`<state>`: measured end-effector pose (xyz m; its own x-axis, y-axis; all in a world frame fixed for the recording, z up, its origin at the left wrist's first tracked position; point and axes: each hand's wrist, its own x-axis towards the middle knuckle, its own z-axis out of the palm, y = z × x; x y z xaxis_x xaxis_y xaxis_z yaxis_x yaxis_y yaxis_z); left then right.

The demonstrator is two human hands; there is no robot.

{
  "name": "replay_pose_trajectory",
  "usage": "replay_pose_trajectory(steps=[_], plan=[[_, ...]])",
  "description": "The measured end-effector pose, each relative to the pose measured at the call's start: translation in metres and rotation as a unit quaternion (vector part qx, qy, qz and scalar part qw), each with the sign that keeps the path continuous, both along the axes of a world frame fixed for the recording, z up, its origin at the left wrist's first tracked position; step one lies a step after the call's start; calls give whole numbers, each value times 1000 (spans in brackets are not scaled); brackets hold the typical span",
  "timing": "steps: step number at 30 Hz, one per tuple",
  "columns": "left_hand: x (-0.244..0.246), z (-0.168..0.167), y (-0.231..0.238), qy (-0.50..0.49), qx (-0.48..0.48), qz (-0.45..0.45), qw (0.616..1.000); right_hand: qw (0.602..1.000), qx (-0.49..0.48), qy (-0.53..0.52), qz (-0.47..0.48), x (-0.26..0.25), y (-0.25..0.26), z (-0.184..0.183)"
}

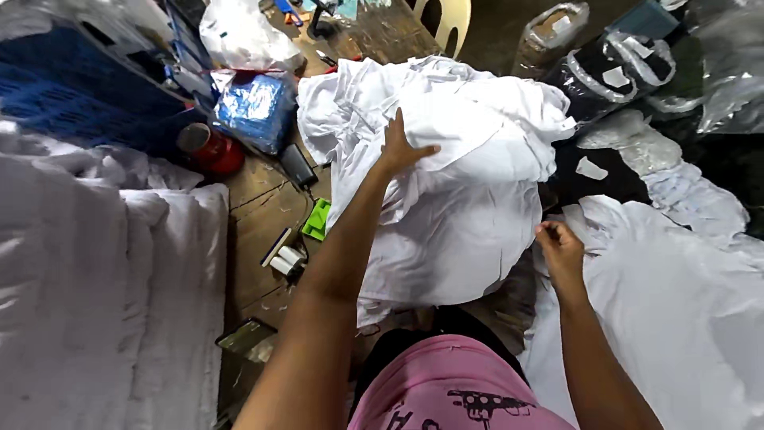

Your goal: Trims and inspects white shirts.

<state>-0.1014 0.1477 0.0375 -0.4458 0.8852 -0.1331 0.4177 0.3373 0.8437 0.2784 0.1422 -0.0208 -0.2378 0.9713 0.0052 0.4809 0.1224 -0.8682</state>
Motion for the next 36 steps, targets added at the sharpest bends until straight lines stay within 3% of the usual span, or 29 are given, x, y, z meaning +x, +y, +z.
replay_pose_trajectory(steps=[3, 8, 11, 13, 16, 18, 22, 25, 28, 32, 36], plan=[[9, -11, 22, 111, -114, -7, 987, 1000, -15, -4, -3, 4, 3, -8], [32, -20, 85, 143, -160, -41, 976, 999, -10, 17, -29, 8, 24, -12], [35, -33, 92, 127, -107, -121, 979, 998, -18, 32, -55, 10, 38, -20], [24, -20, 78, 66, -27, -122, 990, 997, -11, 45, -68, 13, 52, -25], [-20, 20, 61, -24, 19, 17, 999, 995, -11, 57, -86, 20, 80, -27], [-71, 36, 61, 9, 45, 170, 984, 994, -12, 54, -97, 24, 100, -29], [-180, 21, 41, 78, 70, 426, 899, 993, -56, 39, -95, 22, 138, -38], [-216, 3, 14, 99, -47, 484, 868, 989, -108, 44, -92, 18, 168, -49], [-201, 14, 28, 184, -118, 409, 886, 974, -180, 102, -91, 5, 206, -79], [-141, 22, 83, 340, 22, 165, 926, 928, -262, 231, -130, -30, 272, -114], [-43, 13, 112, 294, 26, -70, 953, 926, -276, 213, -143, -70, 336, -131]])
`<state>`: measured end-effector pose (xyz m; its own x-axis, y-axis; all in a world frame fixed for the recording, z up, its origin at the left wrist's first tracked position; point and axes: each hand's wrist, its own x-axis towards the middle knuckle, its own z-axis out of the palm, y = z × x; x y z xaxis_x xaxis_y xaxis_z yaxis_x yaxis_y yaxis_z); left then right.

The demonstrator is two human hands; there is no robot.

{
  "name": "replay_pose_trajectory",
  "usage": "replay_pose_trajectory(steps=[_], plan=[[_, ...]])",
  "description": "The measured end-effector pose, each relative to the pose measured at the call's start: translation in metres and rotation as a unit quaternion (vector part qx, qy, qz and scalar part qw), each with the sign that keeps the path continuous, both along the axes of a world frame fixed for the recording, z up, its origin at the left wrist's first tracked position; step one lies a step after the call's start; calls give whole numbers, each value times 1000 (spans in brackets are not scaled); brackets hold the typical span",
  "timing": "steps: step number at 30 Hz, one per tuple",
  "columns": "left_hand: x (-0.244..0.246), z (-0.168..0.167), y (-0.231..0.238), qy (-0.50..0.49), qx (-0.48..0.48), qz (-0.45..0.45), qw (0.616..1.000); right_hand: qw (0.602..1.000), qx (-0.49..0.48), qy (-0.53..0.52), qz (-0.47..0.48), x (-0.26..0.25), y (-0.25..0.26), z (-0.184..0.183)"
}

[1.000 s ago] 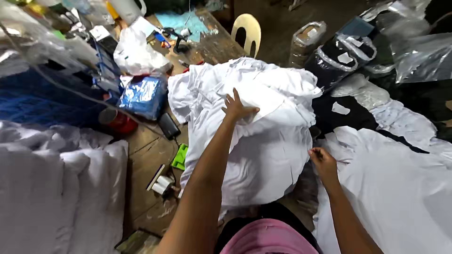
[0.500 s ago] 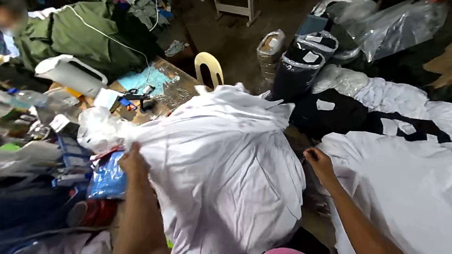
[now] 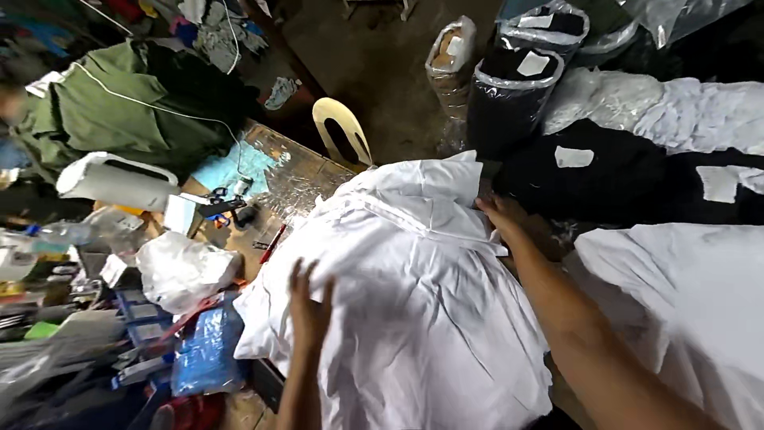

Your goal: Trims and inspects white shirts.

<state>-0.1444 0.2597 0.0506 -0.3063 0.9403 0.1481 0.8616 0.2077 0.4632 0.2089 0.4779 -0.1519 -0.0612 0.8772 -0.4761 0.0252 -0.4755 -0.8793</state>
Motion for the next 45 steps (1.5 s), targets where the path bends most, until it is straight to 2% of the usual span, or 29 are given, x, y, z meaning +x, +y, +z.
replay_pose_trajectory(steps=[2, 4, 6, 8, 10, 12, 13, 14, 16, 18, 19, 21, 24, 25, 27, 29, 31, 32, 34, 37, 39, 41, 43, 45], plan=[[37, -16, -5, -119, -40, -53, 991, 996, -35, -24, 74, -13, 16, -8], [62, -34, -17, -279, -97, -59, 953, 986, -90, -32, 139, -20, 15, 1], [71, -57, -29, -378, -137, -55, 914, 985, -86, 3, 149, -18, 9, 22], [67, -79, -40, -451, -108, -33, 885, 991, -68, 57, 101, -19, 2, 42], [62, -80, -45, -550, -62, 33, 832, 995, -36, 81, 52, -27, -15, 75], [54, -62, -47, -584, -43, 68, 807, 991, 46, 70, 106, -46, -63, 124], [45, -47, -51, -575, -31, 67, 815, 974, 128, 70, 173, -58, -98, 140], [32, -31, -58, -555, 0, 65, 829, 940, 224, 69, 247, -70, -136, 150], [2, 4, -77, -510, 97, 71, 852, 827, 380, 62, 411, -87, -201, 156], [-28, 35, -108, -464, 163, 69, 868, 710, 466, 22, 528, -101, -254, 146], [-35, 48, -123, -445, 179, 96, 872, 683, 455, 3, 572, -103, -278, 140], [-41, 66, -150, -381, 178, 136, 897, 685, 388, -34, 616, -108, -319, 123], [-17, 73, -180, -261, 172, 131, 941, 700, 200, -99, 678, -127, -353, 117], [0, 69, -184, -228, 181, 104, 951, 688, 196, -119, 689, -132, -356, 116], [40, 55, -188, -210, 162, 2, 964, 679, 269, -138, 669, -129, -363, 113], [70, 33, -185, -220, 37, -97, 970, 665, 334, -162, 648, -116, -372, 112], [80, 2, -177, -177, -124, -130, 968, 652, 321, -195, 659, -100, -380, 118], [80, -17, -175, -137, -160, -114, 971, 656, 339, -193, 646, -90, -385, 114], [79, -44, -174, -78, -142, -64, 985, 657, 314, -176, 662, -72, -383, 115], [99, -50, -171, -25, -115, -37, 992, 681, 285, -129, 662, -51, -370, 117], [122, -48, -160, 16, -68, -49, 996, 739, 306, -75, 595, -40, -361, 119], [135, -53, -141, 56, -15, -73, 996, 821, 331, -32, 464, -34, -350, 128], [132, -58, -122, 66, -40, -64, 995, 880, 331, -41, 339, -28, -329, 136], [114, -62, -107, 65, -75, -27, 995, 915, 302, -79, 257, -22, -297, 137]])
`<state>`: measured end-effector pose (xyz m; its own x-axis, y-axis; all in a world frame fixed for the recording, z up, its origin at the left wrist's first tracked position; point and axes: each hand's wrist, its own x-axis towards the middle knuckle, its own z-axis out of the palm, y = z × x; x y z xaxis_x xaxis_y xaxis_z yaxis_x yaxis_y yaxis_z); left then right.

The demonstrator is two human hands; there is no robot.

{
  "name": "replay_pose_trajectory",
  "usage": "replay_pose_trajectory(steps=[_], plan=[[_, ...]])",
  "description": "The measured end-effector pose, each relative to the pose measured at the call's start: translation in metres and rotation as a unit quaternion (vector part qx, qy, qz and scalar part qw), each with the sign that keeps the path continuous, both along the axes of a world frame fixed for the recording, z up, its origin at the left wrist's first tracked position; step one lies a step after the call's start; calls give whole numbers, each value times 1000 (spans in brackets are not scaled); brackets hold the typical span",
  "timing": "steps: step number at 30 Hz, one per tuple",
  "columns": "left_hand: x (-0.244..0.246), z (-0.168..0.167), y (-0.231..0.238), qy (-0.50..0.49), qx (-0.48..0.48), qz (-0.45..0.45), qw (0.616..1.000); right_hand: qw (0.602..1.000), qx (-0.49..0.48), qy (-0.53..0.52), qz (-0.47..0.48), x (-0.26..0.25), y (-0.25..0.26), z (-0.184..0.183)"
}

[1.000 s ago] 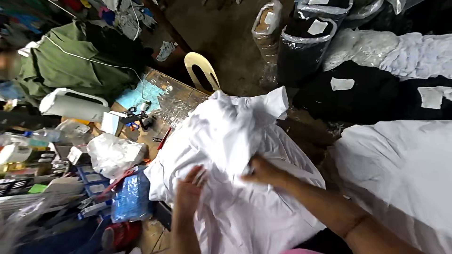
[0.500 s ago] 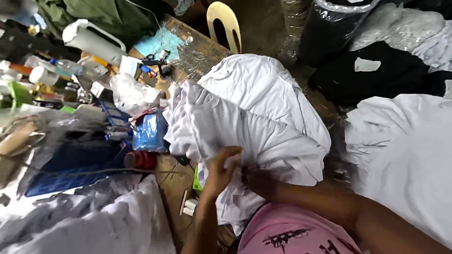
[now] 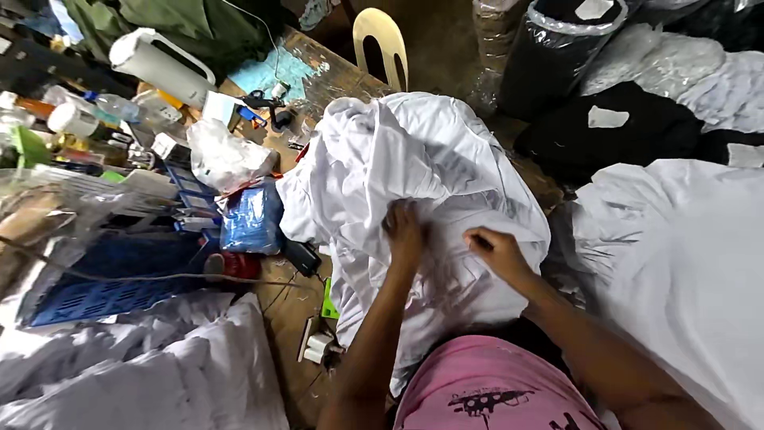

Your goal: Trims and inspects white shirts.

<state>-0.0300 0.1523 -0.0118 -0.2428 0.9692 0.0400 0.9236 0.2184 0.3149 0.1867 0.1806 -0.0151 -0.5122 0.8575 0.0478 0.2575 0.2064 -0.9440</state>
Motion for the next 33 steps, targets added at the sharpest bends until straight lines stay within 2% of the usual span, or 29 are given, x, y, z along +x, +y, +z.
replay_pose_trajectory(steps=[2, 6, 9, 15, 20, 23, 27, 29, 33], plan=[[-20, -4, 9, 7, 24, 24, 999, 998, -5, -29, -54, 5, 33, -5], [-24, -10, 5, 7, 18, -5, 1000, 995, 13, -76, -60, -3, 77, -32], [-19, -17, -2, 6, 46, -36, 998, 994, -50, -62, -68, -11, 89, -43], [-10, -12, -11, -35, 96, -9, 995, 987, -113, -60, -100, -5, 104, -56], [15, 8, 57, -103, 4, 1, 995, 981, -133, -18, -143, -5, 125, -62], [24, 2, 108, -88, -37, 21, 995, 975, -135, -1, -173, -12, 134, -60], [38, -12, 157, -79, 7, -150, 985, 970, -154, -4, -188, -7, 151, -67], [51, -13, 179, -103, 9, -188, 977, 968, -155, -16, -197, 1, 159, -72], [80, -11, 217, -112, -49, -103, 987, 960, -160, -46, -227, 11, 171, -70]])
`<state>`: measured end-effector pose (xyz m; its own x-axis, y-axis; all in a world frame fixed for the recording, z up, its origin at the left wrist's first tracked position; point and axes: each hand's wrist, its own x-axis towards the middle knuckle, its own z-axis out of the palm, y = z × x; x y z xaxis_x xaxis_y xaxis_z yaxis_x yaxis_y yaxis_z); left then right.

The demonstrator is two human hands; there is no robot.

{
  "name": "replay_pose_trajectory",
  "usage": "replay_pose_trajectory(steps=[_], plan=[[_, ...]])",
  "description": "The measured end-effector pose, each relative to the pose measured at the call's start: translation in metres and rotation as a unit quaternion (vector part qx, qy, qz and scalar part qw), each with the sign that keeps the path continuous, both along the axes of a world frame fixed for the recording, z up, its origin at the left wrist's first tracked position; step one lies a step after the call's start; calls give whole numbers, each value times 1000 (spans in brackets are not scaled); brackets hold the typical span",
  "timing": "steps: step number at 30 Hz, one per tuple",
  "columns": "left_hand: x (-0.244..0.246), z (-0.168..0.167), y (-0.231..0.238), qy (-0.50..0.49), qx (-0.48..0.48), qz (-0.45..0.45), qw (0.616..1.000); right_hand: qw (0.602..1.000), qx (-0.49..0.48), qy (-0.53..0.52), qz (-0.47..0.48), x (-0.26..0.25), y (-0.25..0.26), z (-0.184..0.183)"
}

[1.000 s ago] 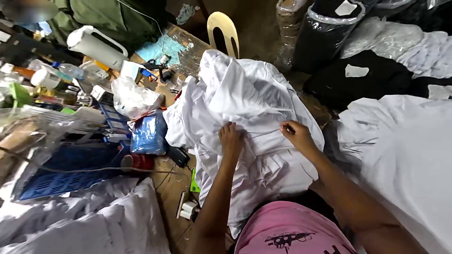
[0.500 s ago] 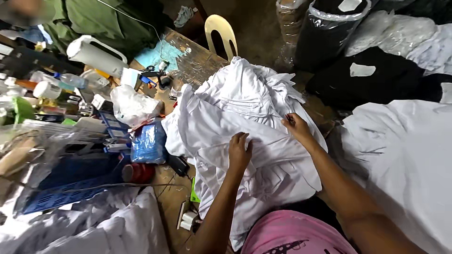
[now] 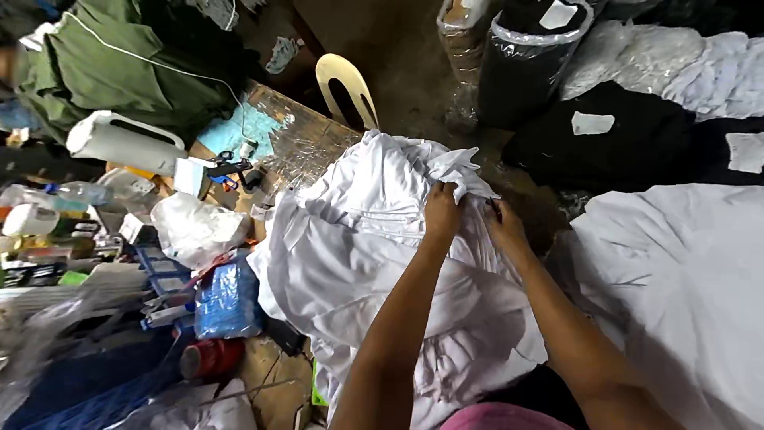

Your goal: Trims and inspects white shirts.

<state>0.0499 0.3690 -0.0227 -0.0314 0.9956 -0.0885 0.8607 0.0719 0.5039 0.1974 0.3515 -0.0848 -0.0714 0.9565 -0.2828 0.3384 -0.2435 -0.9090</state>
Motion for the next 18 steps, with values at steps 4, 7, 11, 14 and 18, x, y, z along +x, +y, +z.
replay_pose_trajectory(steps=[4, 7, 11, 14, 18], plan=[[6, -22, 22, 35, -70, 31, 996, 1000, -2, -4, -13, 4, 5, 0], [-9, -14, 13, -12, -23, 59, 998, 999, 16, -23, 22, 13, 6, -2], [-41, 3, -24, -42, 2, 102, 994, 993, 48, -55, 89, 16, 4, -6], [-61, -2, -55, -106, 9, 129, 986, 987, 71, -59, 129, 9, -1, 1], [-57, -9, -74, -178, 37, 151, 972, 970, 132, -98, 177, -2, -10, 4]])
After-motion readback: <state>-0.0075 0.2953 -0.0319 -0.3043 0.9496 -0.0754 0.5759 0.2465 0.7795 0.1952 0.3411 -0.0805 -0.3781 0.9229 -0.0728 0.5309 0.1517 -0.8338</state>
